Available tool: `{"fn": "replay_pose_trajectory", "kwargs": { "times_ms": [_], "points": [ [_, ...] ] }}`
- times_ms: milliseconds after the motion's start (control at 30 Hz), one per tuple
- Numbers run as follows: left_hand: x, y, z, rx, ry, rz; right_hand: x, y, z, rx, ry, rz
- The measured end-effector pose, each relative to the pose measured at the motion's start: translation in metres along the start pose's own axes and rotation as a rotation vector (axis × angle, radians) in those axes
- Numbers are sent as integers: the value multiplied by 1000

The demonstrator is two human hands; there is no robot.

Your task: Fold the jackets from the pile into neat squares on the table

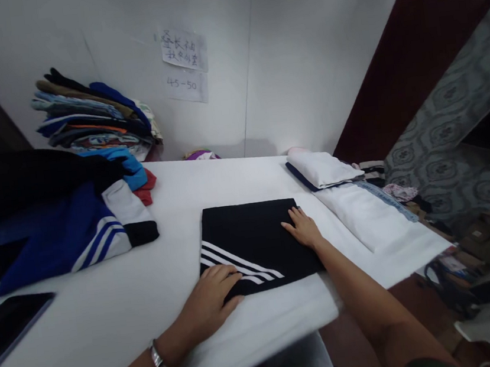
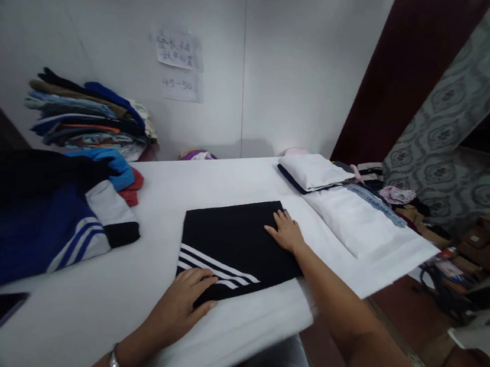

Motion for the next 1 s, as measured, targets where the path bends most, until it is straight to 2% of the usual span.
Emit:
{"fn": "replay_pose_trajectory", "kwargs": {
  "times_ms": [167, 267, 367, 467, 567, 667, 733, 867, 933, 1000],
  "points": [
    [-12, -1, 1, -46, -25, 129, 4, 1, 0, -18, 1, 36],
    [-25, -14, -9, -139, 25, 166, 7, 3, -1, -31, 8, 57],
    [-40, -29, -37, -199, 98, 42, 10, 5, -2, -30, 6, 73],
    [-46, -47, -80, -218, 114, -125, 11, 6, -2, -29, 2, 78],
    [-35, -81, -112, -399, 42, -223, 11, 7, -2, -24, 5, 64],
    [-15, -111, -120, -566, -57, -215, 12, 6, -1, -31, 12, 33],
    [-7, -118, -119, -571, -64, -198, 12, 7, -1, -33, 12, 16],
    [-6, -121, -116, -542, -22, -213, 5, 5, 0, -1, -42, -12],
    [-7, -122, -117, -534, -2, -245, -4, -3, -1, 13, -81, -21],
    [-8, -122, -119, -526, 6, -275, -20, -19, -5, -15, -58, -16]
  ]
}}
Point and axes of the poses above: each hand's wrist, its own z-axis away from the middle knuckle, its own x-axis out of the palm, y = z × x, the point moved 8 cm from there along -z, towards the middle knuckle, and after that the axes turned 5 degrees about -x, right-handed, at the moved point
